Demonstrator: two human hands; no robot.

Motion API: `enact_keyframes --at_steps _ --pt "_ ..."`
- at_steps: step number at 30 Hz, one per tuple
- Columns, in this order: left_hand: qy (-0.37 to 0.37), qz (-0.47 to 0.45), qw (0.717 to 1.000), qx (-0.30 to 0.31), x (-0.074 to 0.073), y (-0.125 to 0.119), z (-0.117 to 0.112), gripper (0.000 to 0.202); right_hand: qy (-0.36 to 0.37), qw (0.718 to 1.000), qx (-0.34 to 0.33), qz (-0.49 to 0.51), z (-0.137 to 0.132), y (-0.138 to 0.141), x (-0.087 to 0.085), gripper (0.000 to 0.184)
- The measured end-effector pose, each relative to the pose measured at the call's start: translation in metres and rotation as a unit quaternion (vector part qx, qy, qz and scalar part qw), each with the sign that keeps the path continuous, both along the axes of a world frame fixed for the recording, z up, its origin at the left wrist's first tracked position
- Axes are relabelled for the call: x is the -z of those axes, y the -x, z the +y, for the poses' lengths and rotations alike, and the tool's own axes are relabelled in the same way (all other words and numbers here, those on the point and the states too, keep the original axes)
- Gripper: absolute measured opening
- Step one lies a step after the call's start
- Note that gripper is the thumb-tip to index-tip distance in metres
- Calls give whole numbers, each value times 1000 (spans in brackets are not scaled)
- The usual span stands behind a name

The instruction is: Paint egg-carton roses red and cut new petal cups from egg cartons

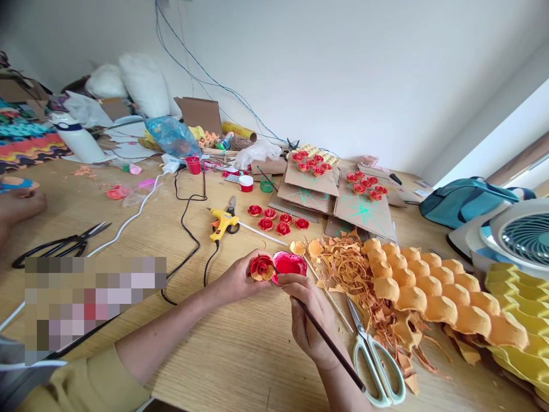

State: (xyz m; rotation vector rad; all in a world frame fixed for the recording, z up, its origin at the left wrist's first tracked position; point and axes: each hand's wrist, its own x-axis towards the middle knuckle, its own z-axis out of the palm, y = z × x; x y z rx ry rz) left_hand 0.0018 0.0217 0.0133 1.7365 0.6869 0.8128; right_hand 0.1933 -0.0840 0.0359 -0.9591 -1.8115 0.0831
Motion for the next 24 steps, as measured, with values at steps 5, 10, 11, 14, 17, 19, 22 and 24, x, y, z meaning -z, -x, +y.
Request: enact_keyframes --at_steps 5,10,11,14,17,19,22,24 --pt "14 -11 1000 -16 -1 -1 0 48 -29 999 9 12 -4 -3 0 26" --pt "6 -9 1000 -16 2 -1 0 46 -4 1000 -14 -16 -4 1 -1 28" --pt "5 -9 1000 -15 2 -1 0 46 0 1000 -14 -25 -4 1 -1 29" --pt "13 -15 1000 -10 2 -1 0 47 -4 999 -3 -43 -2 1 -2 33" --pt "22 -16 1000 -16 2 -1 0 48 -25 999 13 -40 -3 -2 -4 32" --pt "13 -11 1000 -25 4 -1 1 47 -39 999 17 -35 -4 -3 -4 30" --pt "-7 -8 999 -36 6 -1 2 46 -35 999 9 -21 -4 -2 -3 28" --pt "-9 -8 999 -30 7 -1 2 46 -15 1000 -4 -23 -4 0 -2 29"
